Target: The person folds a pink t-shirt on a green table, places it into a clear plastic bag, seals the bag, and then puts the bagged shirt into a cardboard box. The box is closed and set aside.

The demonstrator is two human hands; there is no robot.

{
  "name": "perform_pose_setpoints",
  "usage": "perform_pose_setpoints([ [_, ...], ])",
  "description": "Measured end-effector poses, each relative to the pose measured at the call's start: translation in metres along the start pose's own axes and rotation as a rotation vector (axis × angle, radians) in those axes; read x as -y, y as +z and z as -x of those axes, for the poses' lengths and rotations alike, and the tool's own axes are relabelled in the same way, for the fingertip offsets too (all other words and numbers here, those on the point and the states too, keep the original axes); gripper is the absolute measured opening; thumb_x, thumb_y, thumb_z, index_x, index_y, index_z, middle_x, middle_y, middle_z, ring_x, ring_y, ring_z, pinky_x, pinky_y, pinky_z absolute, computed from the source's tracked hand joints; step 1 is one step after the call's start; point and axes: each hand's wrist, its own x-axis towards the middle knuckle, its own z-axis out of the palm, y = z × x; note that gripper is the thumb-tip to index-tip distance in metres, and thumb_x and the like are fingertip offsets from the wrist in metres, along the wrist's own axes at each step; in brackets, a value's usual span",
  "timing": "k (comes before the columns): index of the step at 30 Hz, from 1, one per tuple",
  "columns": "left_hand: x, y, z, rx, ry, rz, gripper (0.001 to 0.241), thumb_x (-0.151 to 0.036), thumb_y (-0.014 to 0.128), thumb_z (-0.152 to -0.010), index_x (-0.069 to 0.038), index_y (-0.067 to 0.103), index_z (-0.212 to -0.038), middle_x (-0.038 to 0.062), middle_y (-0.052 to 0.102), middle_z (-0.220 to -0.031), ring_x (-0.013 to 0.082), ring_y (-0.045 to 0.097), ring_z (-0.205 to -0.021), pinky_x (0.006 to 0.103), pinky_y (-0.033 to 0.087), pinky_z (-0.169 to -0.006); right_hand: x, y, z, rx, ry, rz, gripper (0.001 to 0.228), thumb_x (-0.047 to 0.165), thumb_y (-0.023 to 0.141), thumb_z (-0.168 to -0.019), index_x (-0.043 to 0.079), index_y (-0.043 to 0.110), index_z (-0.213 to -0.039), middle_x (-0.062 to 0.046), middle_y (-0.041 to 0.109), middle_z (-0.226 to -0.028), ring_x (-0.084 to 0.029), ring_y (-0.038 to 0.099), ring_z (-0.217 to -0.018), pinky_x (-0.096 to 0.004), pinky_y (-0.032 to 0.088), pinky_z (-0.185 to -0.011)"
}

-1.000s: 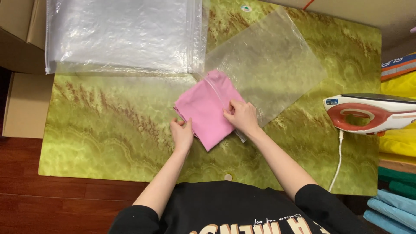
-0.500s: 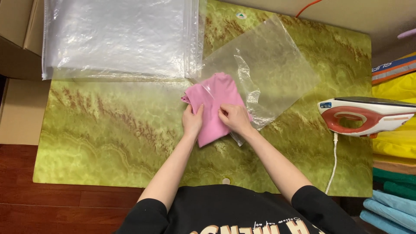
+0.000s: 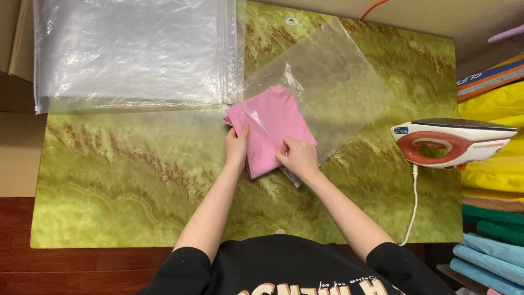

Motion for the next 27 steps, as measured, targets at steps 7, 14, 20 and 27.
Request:
perform_pose_setpoints([
  [7,0.062,-0.004,-0.026,0.127,-0.132,-0.111,0.042,-0.037,0.077,-0.074,-0.005,0.068,-0.100,0.012,0.070,-0.084,0.0290,0.069,-0.072,0.0394,0.058,-0.049,-0.013,0.010,0.020,0.138,0.039,0.026,0.032,0.036,0.057,-0.082,0.015,0.049,-0.059,-0.011,0.057,-0.053,-0.036,0.062,-0.060,-0.041,0.047,-0.055],
  [14,0.042,0.020,-0.013,0.203,-0.124,0.146,0.035,-0.023,0.071,-0.080,0.004,0.061,-0.100,0.020,0.066,-0.079,0.0331,0.068,-0.063,0.0405,0.057,-0.049,-0.006,0.014,0.018,0.135,-0.019,-0.077,0.032,0.034,0.057,-0.083,0.015,0.048,-0.059,-0.009,0.056,-0.055,-0.034,0.063,-0.062,-0.039,0.047,-0.054],
  [20,0.052,0.054,-0.041,0.281,-0.039,0.143,0.030,-0.019,0.073,-0.078,0.004,0.064,-0.096,0.021,0.066,-0.076,0.0341,0.067,-0.061,0.0416,0.058,-0.048,-0.003,0.006,0.016,0.095,-0.104,-0.165,0.032,0.031,0.059,-0.082,0.015,0.047,-0.058,-0.009,0.055,-0.053,-0.032,0.062,-0.059,-0.035,0.046,-0.054],
  [27,0.014,0.072,-0.023,0.410,0.169,-0.164,0.078,-0.046,0.074,-0.076,0.005,0.049,-0.129,0.023,0.052,-0.130,0.0362,0.044,-0.127,0.0489,0.033,-0.110,-0.004,-0.002,0.017,0.130,-0.141,-0.244,0.032,0.030,0.061,-0.081,0.016,0.044,-0.057,-0.005,0.052,-0.050,-0.028,0.059,-0.055,-0.031,0.044,-0.052],
])
